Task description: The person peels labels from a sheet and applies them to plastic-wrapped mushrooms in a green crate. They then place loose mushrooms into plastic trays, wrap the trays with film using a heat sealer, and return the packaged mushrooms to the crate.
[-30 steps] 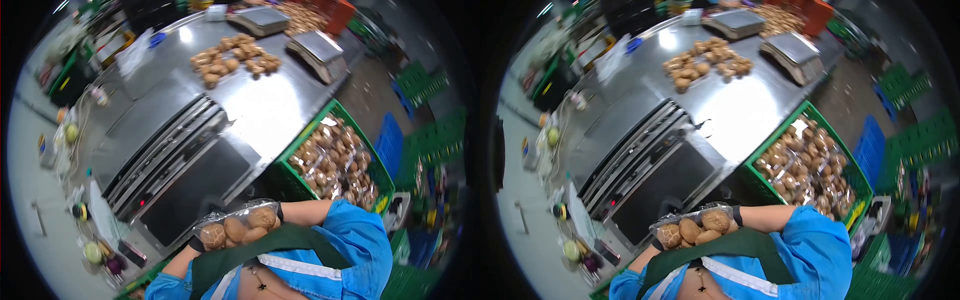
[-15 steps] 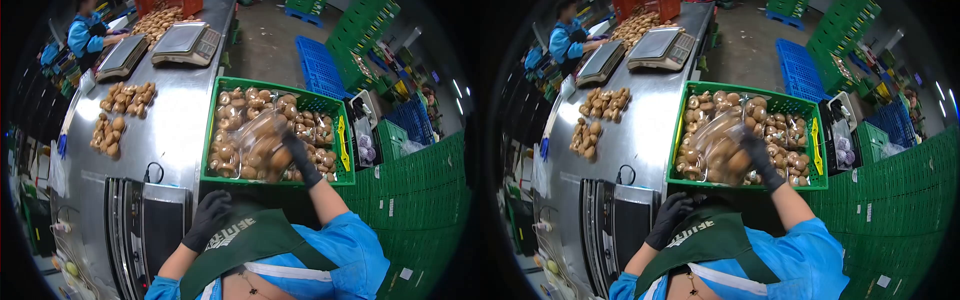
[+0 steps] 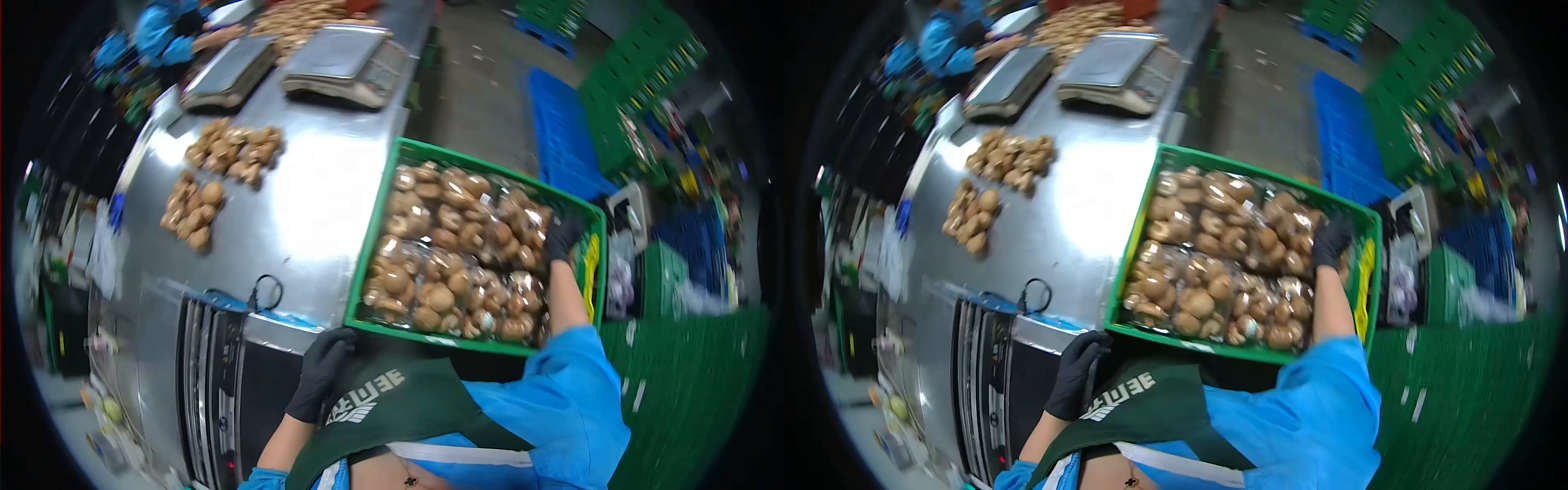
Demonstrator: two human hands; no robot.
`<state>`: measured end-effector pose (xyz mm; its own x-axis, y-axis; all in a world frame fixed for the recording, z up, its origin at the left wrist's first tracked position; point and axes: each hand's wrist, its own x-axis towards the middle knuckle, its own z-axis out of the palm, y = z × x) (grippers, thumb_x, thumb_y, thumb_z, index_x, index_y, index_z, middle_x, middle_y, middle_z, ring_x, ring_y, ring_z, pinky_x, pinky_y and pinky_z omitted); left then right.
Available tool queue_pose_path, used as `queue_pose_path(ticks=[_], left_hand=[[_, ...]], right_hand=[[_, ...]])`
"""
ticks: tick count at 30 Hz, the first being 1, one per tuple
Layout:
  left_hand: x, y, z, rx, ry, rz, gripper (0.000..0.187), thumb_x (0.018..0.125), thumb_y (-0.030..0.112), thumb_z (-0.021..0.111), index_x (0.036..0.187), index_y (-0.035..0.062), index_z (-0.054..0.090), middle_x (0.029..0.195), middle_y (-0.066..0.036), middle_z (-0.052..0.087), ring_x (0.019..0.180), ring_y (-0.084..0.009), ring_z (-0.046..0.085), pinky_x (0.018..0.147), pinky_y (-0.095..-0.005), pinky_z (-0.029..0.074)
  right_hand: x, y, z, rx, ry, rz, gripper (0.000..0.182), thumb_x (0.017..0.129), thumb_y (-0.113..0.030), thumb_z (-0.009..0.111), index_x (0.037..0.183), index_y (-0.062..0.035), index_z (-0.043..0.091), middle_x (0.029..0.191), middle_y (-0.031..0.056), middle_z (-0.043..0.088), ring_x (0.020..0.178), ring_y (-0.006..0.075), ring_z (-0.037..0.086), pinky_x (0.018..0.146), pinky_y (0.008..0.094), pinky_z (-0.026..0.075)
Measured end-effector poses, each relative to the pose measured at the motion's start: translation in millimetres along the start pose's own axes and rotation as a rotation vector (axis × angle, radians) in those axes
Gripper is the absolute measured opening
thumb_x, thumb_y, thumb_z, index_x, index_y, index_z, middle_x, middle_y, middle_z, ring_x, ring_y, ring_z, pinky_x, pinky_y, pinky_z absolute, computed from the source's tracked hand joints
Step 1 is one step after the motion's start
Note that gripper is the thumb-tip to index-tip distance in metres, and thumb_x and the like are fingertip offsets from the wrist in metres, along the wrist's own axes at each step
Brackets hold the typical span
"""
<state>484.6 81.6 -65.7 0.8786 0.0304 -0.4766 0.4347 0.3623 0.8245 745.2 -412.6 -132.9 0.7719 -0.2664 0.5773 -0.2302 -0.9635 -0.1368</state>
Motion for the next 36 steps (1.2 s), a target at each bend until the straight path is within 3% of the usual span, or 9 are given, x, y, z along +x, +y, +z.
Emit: queue_pose_path(ticks=[2, 6, 10, 12, 16, 24, 29, 33, 36], left_hand=[[8, -8, -20, 0.149, 0.116, 0.169, 0.019, 0.086, 0.005, 0.049, 0.102, -0.0012, 0.056, 0.097, -0.008, 0.059, 0.087, -0.0136, 0.055, 0.078, -0.0254, 0.045], [15, 9, -53, 0.338, 0.413, 0.254, 0.017, 0.084, 0.007, 0.050, 0.097, 0.0034, 0.061, 0.088, -0.007, 0.063, 0.078, -0.0134, 0.059, 0.072, -0.0265, 0.046], [16, 27, -76, 0.713, 0.621, 0.235, 0.019, 0.076, 0.011, 0.056, 0.094, 0.0078, 0.062, 0.082, -0.009, 0.061, 0.075, -0.0244, 0.060, 0.069, -0.0330, 0.047], [14, 26, -80, 1.264, 0.520, 0.594, 0.023, 0.068, 0.013, 0.060, 0.091, 0.0103, 0.062, 0.082, -0.008, 0.060, 0.077, -0.0249, 0.059, 0.068, -0.0344, 0.046], [19, 27, -90, 1.210, 0.448, 0.494, 0.038, 0.058, 0.015, 0.065, 0.095, 0.0121, 0.059, 0.081, -0.006, 0.057, 0.076, -0.0239, 0.057, 0.065, -0.0355, 0.045], [62, 42, -77, 0.784, 0.554, 0.497, 0.021, 0.079, 0.014, 0.060, 0.099, 0.0092, 0.061, 0.082, -0.008, 0.062, 0.072, -0.0238, 0.060, 0.067, -0.0333, 0.048], [198, 39, -108, 0.603, 0.959, 0.479, 0.067, 0.078, 0.024, 0.062, 0.130, 0.0012, 0.026, 0.128, -0.025, 0.031, 0.118, -0.0378, 0.034, 0.098, -0.0413, 0.029], [263, 58, -148, 0.320, 1.169, 0.238, 0.078, 0.072, 0.037, 0.065, 0.130, 0.0014, 0.026, 0.119, -0.028, 0.036, 0.112, -0.0384, 0.038, 0.093, -0.0434, 0.033], [279, 55, -149, 0.513, 1.110, 0.201, 0.083, 0.069, 0.040, 0.066, 0.131, 0.0025, 0.024, 0.121, -0.030, 0.033, 0.113, -0.0404, 0.036, 0.094, -0.0451, 0.032]], right_hand=[[30, -90, -20, 0.383, 0.269, -0.223, 0.033, 0.079, -0.014, 0.059, 0.109, -0.0034, 0.054, 0.107, 0.0159, 0.055, 0.097, 0.0308, 0.053, 0.086, 0.0396, 0.041], [26, -313, -17, 1.129, -0.378, -0.554, 0.033, 0.078, -0.008, 0.059, 0.110, -0.0050, 0.054, 0.111, 0.0113, 0.055, 0.099, 0.0252, 0.054, 0.088, 0.0329, 0.040], [12, -499, 43, 1.030, -0.553, -0.887, 0.046, 0.079, -0.033, 0.060, 0.121, -0.0160, 0.050, 0.125, 0.0183, 0.045, 0.114, 0.0322, 0.044, 0.095, 0.0382, 0.037], [15, -578, 94, 0.905, -0.459, -1.047, 0.053, 0.077, -0.047, 0.056, 0.122, -0.0191, 0.049, 0.128, 0.0194, 0.041, 0.117, 0.0352, 0.040, 0.097, 0.0406, 0.034], [6, -682, 142, 0.670, -0.603, -0.959, 0.058, 0.075, -0.059, 0.048, 0.121, -0.0241, 0.051, 0.131, 0.0142, 0.040, 0.119, 0.0374, 0.036, 0.099, 0.0445, 0.028], [-56, -664, 122, 0.558, -0.730, -1.027, 0.058, 0.075, -0.058, 0.048, 0.123, -0.0245, 0.048, 0.129, 0.0074, 0.042, 0.114, 0.0344, 0.039, 0.093, 0.0468, 0.030], [-88, -614, 70, 0.425, -0.657, -0.923, 0.075, 0.072, -0.062, 0.050, 0.133, -0.0207, 0.035, 0.135, 0.0138, 0.034, 0.125, 0.0375, 0.026, 0.099, 0.0573, 0.017], [-49, -596, 84, 0.735, -1.515, -0.467, 0.080, 0.073, -0.057, 0.057, 0.133, -0.0104, 0.033, 0.122, 0.0214, 0.046, 0.113, 0.0307, 0.045, 0.093, 0.0333, 0.038], [-78, -574, 106, 1.053, -1.318, -0.624, 0.066, 0.073, -0.043, 0.065, 0.126, -0.0079, 0.045, 0.110, 0.0174, 0.055, 0.102, 0.0241, 0.052, 0.090, 0.0318, 0.039]])
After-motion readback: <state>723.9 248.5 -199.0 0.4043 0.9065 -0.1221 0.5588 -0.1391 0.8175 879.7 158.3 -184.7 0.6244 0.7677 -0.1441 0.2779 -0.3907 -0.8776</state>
